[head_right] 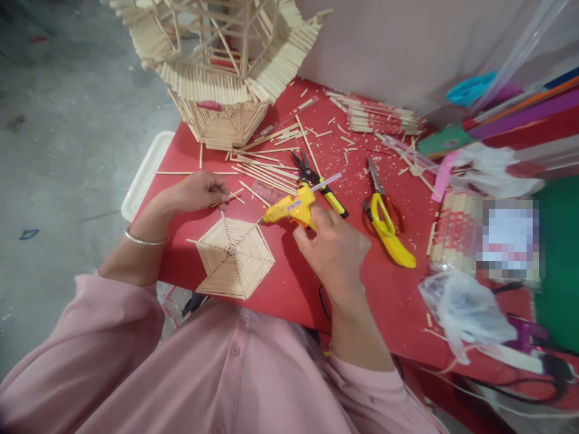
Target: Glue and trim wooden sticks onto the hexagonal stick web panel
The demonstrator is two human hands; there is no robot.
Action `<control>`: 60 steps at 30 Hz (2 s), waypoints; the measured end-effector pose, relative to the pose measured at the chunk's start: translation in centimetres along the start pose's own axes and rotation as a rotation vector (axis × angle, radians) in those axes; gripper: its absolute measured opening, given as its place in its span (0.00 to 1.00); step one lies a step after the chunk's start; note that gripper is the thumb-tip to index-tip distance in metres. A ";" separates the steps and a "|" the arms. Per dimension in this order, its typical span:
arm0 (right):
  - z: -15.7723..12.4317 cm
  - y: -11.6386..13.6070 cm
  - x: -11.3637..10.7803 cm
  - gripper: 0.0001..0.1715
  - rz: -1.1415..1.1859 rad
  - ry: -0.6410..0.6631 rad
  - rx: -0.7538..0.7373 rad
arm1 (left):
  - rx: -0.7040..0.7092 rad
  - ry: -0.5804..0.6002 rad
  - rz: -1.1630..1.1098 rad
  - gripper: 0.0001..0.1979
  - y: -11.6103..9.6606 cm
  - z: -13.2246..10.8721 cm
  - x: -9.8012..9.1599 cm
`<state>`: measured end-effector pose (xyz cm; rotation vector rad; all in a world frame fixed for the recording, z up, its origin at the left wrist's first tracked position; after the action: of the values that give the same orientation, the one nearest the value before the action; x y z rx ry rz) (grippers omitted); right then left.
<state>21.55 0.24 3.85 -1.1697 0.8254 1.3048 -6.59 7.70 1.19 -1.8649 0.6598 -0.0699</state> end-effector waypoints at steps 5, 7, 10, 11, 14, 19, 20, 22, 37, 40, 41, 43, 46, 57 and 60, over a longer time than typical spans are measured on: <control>0.0 0.2 0.2 0.22 0.007 0.027 0.028 | 0.020 0.007 0.023 0.05 0.0 0.1 0.0; -0.3 -0.1 0.3 0.24 0.024 0.036 0.070 | 0.046 0.008 0.036 0.04 -0.1 0.1 0.1; -1.9 -1.0 0.4 0.31 0.105 0.065 0.141 | 0.126 0.009 0.076 0.04 -0.3 0.1 0.4; -2.8 -1.5 0.5 0.33 0.149 0.088 0.165 | 0.153 0.015 0.096 0.04 -0.4 0.1 0.6; -6.0 -3.3 0.9 0.36 0.302 0.210 0.275 | 0.206 0.059 0.153 0.05 -0.6 0.1 1.3; -10.5 -5.8 2.3 0.40 0.455 0.377 0.467 | 0.227 0.132 0.201 0.06 -0.9 0.4 2.6; -10.8 -6.1 2.5 0.39 0.461 0.369 0.461 | 0.217 0.131 0.216 0.06 -0.9 0.5 2.8; -11.1 -6.3 2.7 0.37 0.422 0.266 0.411 | 0.203 0.111 0.251 0.05 -0.9 0.8 3.0; -9.3 0.4 0.5 0.13 0.403 -0.352 -0.058 | 0.187 0.085 0.306 0.04 -1.0 1.0 3.4; -8.4 1.3 0.0 0.13 0.421 -0.368 -0.084 | 0.186 0.092 0.334 0.04 -1.2 0.8 3.5; -8.1 1.4 -0.1 0.12 0.427 -0.364 -0.086 | 0.180 0.097 0.346 0.04 -1.2 0.7 3.5; -7.7 1.6 -0.3 0.12 0.436 -0.353 -0.093 | 0.169 0.097 0.365 0.04 -1.2 0.5 3.6; -7.5 2.0 -0.3 0.10 0.448 -0.358 -0.110 | 0.179 0.097 0.372 0.04 -1.3 0.3 3.7; -3.5 4.6 0.3 0.17 0.502 -0.057 -0.174 | 0.246 0.152 0.408 0.12 -1.5 0.4 3.4; -1.1 5.6 0.7 0.21 0.486 0.109 -0.168 | 0.218 0.133 0.359 0.08 -1.3 0.3 3.1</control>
<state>16.32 -1.22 1.90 -1.2235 1.1457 1.7442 -3.33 6.78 1.39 -1.5199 1.0285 -0.0302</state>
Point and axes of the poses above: each hand's wrist, its own z-axis towards the middle knuckle, its own x-axis out of the palm, y = z × x, the point moved 3 cm from there along z, towards the middle knuckle, and after that the axes turned 9 degrees about -z, right-handed, at the moved point
